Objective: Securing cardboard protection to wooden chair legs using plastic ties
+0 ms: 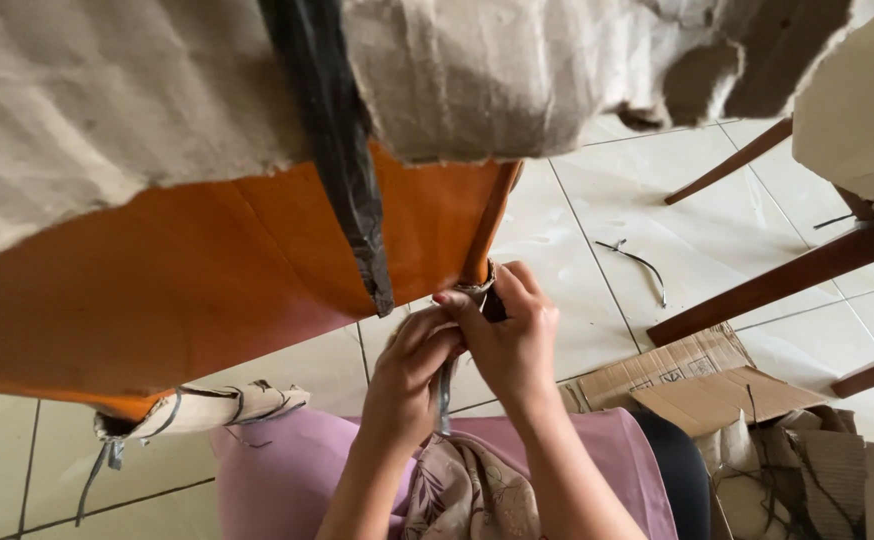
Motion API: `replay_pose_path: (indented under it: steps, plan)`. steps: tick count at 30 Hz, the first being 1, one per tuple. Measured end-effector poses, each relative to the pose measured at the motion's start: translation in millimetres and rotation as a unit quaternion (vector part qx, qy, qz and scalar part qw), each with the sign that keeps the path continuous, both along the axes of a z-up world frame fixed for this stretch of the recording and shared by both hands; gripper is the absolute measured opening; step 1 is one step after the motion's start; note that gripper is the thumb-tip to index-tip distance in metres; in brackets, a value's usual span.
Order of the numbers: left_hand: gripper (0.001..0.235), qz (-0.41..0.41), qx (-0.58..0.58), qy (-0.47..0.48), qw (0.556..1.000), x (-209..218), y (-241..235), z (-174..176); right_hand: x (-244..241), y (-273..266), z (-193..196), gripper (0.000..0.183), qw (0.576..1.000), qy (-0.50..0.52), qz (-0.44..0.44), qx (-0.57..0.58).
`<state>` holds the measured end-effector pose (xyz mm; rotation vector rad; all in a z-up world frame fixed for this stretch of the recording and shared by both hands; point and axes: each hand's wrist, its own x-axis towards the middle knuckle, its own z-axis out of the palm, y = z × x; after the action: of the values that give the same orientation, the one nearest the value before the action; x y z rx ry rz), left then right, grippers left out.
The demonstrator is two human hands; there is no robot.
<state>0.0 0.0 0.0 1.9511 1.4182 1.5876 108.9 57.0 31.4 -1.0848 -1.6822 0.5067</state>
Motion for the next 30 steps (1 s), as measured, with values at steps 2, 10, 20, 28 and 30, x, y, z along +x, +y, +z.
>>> replay_pose_path:
  steps: [2, 10, 20, 28, 30]
  plan:
    - [0.018, -0.008, -0.001, -0.011, 1.0, 5, 0, -5, 7, 0, 3, 0.022, 1.0, -0.002, 0.021, -0.021]
    - [0.02, 0.039, 0.005, 0.017, 0.999, 25, 14, -4, 37, -6, 8, 0.035, 0.993, 0.009, 0.075, -0.086]
    - [0.02, 0.069, 0.113, 0.084, 0.988, 38, 27, 13, 60, -30, -25, 0.028, 0.994, 0.028, -0.072, 0.081]
    - [0.019, 0.093, 0.152, 0.108, 0.978, 40, 33, 14, 75, -56, -7, 0.018, 0.994, -0.004, 0.048, 0.098]
    - [0.021, 0.088, 0.159, 0.116, 0.976, 36, 34, 14, 81, -58, -5, 0.012, 0.988, 0.011, 0.124, 0.09]
